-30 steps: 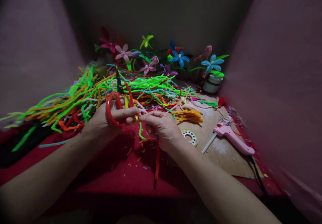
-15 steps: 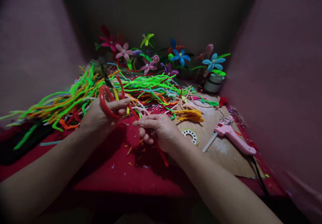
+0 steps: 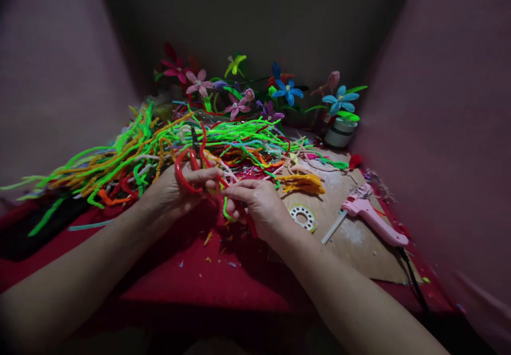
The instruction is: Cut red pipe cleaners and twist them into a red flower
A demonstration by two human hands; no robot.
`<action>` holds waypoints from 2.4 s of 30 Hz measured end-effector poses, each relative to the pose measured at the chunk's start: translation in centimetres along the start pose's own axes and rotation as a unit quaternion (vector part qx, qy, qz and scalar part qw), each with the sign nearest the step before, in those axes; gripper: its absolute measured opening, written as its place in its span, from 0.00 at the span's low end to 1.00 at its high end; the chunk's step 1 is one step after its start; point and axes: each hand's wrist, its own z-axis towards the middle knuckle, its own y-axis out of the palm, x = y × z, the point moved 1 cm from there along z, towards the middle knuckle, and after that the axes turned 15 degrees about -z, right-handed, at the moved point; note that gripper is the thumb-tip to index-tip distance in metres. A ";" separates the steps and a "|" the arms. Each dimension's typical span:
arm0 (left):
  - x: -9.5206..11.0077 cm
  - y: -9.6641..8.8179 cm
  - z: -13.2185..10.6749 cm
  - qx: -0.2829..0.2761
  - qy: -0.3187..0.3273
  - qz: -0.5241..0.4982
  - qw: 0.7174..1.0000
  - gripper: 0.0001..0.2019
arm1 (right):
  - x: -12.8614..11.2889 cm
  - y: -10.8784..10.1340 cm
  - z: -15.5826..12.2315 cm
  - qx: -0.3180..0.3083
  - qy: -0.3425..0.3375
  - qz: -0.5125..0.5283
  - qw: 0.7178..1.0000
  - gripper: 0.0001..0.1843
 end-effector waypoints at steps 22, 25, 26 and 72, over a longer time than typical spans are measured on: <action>1.4 -0.3 0.4 0.081 0.140 0.088 0.983 0.10 | 0.1 0.2 0.1 -0.056 0.011 0.054 0.997 0.09; 1.4 -0.3 0.5 0.080 0.136 0.073 0.985 0.10 | 0.0 0.3 0.0 -0.038 0.009 0.063 0.997 0.10; 1.3 -0.3 0.5 0.077 0.133 0.067 0.986 0.10 | 0.0 0.3 -0.1 -0.035 0.009 0.062 0.997 0.09; 0.1 -0.1 -0.1 0.051 0.108 0.037 0.992 0.08 | 0.7 0.1 0.3 0.003 0.007 0.099 0.995 0.10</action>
